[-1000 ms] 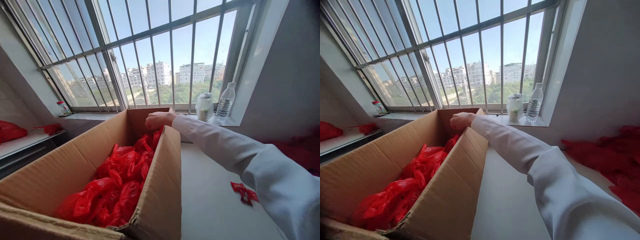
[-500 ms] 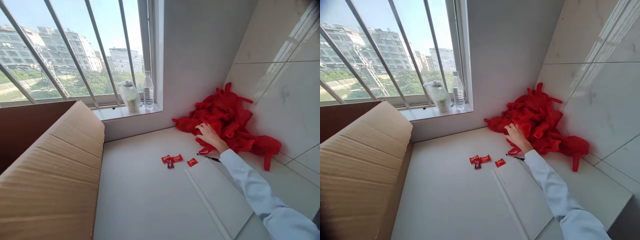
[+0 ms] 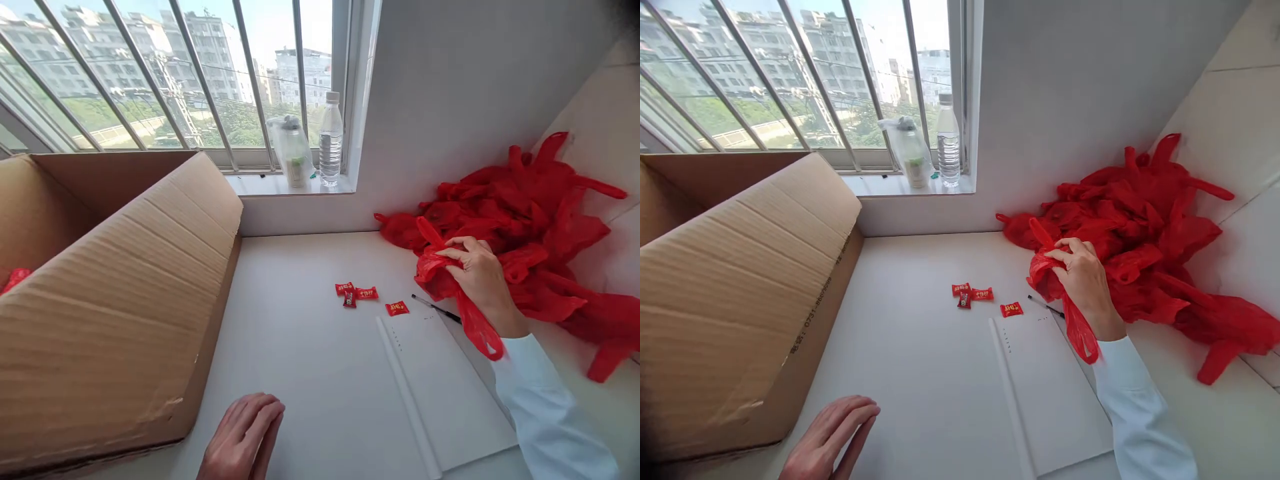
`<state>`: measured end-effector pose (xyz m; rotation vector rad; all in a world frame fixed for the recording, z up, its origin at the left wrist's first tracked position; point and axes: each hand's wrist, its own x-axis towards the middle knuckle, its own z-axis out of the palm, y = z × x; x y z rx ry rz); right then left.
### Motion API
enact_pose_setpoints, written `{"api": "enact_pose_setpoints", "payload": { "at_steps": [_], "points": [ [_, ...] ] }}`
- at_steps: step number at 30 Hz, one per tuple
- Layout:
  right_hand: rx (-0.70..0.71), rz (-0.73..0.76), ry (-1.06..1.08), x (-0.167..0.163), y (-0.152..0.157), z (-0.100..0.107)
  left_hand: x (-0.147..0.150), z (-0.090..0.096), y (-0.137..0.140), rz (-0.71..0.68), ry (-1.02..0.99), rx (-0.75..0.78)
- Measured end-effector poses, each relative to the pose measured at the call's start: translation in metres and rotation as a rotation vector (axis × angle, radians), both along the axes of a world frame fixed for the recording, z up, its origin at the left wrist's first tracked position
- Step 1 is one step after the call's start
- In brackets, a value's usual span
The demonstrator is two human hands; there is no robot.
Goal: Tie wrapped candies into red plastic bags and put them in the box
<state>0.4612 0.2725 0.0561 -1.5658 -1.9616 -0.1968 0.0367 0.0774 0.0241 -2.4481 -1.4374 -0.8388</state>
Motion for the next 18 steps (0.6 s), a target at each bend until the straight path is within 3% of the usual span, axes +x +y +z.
{"api": "enact_pose_setpoints", "payload": {
  "at_steps": [4,7,10,14,16,18],
  "points": [
    [-0.077,0.554,-0.018,-0.07,-0.029,0.014,0.011,0.023,0.008,0.142,-0.119,-0.088],
    [-0.116,0.921,-0.097,-0.13,-0.056,0.001,0.016,0.029,0.008,0.241,-0.223,-0.13],
    [-0.222,1.194,-0.125,-0.163,-0.087,-0.014,0.018,0.027,0.002,0.296,-0.305,-0.143],
    [-0.406,1.271,0.046,-0.156,-0.114,-0.015,0.02,0.025,-0.004,0.221,-0.331,-0.182],
    [-0.383,1.171,0.155,-0.147,-0.119,-0.013,0.022,0.028,-0.001,0.122,-0.304,-0.221],
    [-0.325,0.951,0.196,-0.144,-0.122,-0.016,0.026,0.032,0.01,0.01,-0.261,-0.255]
  ]
}}
